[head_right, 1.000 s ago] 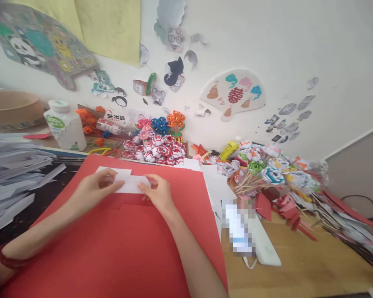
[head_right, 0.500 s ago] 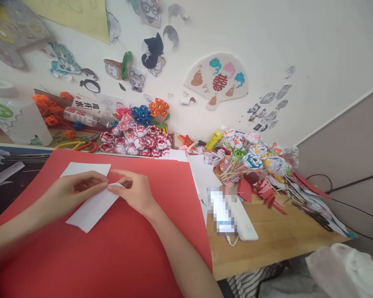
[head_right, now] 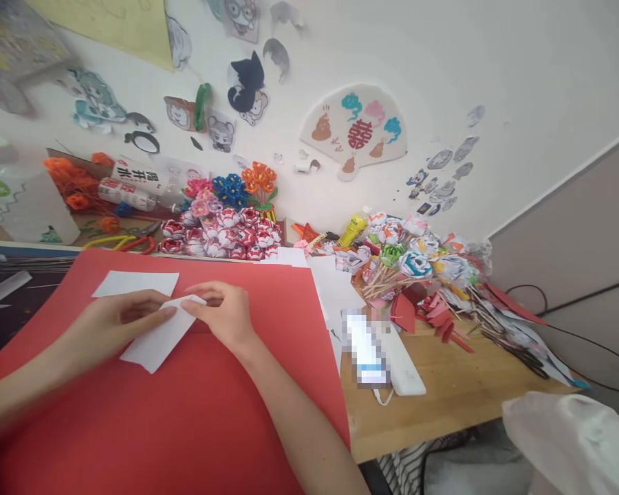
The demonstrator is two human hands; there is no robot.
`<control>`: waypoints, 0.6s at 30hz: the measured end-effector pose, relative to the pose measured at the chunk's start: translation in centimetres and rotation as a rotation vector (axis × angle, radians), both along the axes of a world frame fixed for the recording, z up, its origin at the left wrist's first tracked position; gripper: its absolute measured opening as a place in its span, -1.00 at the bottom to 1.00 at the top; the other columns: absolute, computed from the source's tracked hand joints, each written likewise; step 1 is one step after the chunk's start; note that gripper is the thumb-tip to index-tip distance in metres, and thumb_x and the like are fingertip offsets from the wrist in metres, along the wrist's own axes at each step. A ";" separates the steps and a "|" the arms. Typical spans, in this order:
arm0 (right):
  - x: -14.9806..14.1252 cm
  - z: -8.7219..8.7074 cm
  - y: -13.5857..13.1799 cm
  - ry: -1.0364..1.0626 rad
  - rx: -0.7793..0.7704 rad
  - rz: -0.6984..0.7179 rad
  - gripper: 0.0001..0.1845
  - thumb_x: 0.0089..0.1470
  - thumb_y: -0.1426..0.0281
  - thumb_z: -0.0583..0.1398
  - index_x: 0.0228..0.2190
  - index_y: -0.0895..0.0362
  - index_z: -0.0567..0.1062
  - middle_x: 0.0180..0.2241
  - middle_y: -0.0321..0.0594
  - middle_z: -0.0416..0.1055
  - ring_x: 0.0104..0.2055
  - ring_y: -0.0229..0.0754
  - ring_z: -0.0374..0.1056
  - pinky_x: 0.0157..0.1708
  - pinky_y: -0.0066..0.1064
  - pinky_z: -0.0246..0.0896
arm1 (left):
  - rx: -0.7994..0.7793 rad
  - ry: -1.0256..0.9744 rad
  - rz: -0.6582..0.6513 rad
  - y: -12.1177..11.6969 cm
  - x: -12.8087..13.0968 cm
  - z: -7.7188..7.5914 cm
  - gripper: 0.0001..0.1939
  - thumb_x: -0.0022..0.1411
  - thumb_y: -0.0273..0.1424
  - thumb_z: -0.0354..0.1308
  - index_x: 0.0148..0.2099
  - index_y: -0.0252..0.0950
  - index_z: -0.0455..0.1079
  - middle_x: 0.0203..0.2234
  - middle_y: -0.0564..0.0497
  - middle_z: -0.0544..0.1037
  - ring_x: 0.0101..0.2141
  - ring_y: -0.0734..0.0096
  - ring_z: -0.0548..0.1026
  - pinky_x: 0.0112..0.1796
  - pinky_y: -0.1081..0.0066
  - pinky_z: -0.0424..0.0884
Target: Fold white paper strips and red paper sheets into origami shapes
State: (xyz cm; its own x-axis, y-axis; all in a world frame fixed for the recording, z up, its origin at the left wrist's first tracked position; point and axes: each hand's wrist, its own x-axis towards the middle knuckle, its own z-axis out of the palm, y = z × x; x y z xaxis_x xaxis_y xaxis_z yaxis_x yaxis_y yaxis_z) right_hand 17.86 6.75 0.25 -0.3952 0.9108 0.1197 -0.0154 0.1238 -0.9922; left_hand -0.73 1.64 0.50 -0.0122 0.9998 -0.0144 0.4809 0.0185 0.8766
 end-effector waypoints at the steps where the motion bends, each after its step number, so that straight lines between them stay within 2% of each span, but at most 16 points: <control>1: 0.0 -0.1 0.1 0.004 -0.012 -0.014 -0.69 -0.11 0.19 0.40 -0.33 0.11 0.62 -0.41 -0.22 0.57 -0.35 -0.18 0.48 -0.27 -0.38 0.37 | 0.016 -0.003 0.010 0.0 0.1 0.1 -0.54 0.10 0.09 0.16 -0.23 -0.20 0.48 -0.35 0.01 0.62 -0.35 0.24 0.55 -0.40 0.47 0.39; 4: 0.0 -0.1 0.1 0.013 -0.003 -0.032 -0.73 -0.13 0.21 0.41 -0.43 0.14 0.61 -0.43 -0.20 0.57 -0.38 -0.17 0.47 -0.31 -0.37 0.38 | 0.073 -0.022 0.032 -0.1 0.5 0.6 -0.57 0.13 0.07 0.15 -0.25 -0.20 0.50 -0.35 0.02 0.63 -0.32 0.24 0.55 -0.34 0.45 0.40; 10: 0.0 0.5 -0.5 -0.058 0.116 -0.070 -0.80 -0.05 0.22 0.37 -0.40 0.09 0.65 -0.39 -0.21 0.58 -0.34 -0.16 0.45 -0.29 -0.38 0.34 | 0.168 0.051 0.080 -0.8 1.1 1.9 -0.64 0.20 -0.04 0.11 -0.28 -0.22 0.53 -0.37 0.01 0.64 -0.33 0.24 0.55 -0.33 0.41 0.39; 13: -0.1 0.6 -0.6 -0.021 0.009 -0.062 -0.72 -0.09 0.20 0.39 -0.33 0.10 0.65 -0.36 -0.19 0.59 -0.35 -0.15 0.46 -0.34 -0.38 0.34 | 0.196 0.066 0.143 -1.3 1.4 2.4 -0.67 0.22 -0.10 0.09 -0.27 -0.22 0.53 -0.42 0.02 0.64 -0.36 0.28 0.56 -0.36 0.42 0.37; 16: -0.2 0.5 -0.8 -0.010 -0.121 -0.079 -0.68 -0.12 0.16 0.39 -0.41 0.16 0.63 -0.47 -0.18 0.56 -0.46 -0.16 0.42 -0.50 -0.40 0.30 | 0.211 0.058 0.147 -1.6 1.6 2.4 -0.69 0.22 -0.14 0.09 -0.29 -0.24 0.52 -0.45 0.02 0.63 -0.40 0.30 0.56 -0.39 0.43 0.37; 18: -0.3 0.5 -1.0 -0.052 -0.073 -0.127 -0.72 -0.10 0.18 0.39 -0.46 0.15 0.62 -0.50 -0.18 0.55 -0.48 -0.16 0.41 -0.50 -0.38 0.30 | 0.191 0.056 0.096 -1.7 1.7 2.2 -0.73 0.21 -0.18 0.10 -0.30 -0.24 0.51 -0.46 0.01 0.63 -0.41 0.31 0.55 -0.40 0.43 0.37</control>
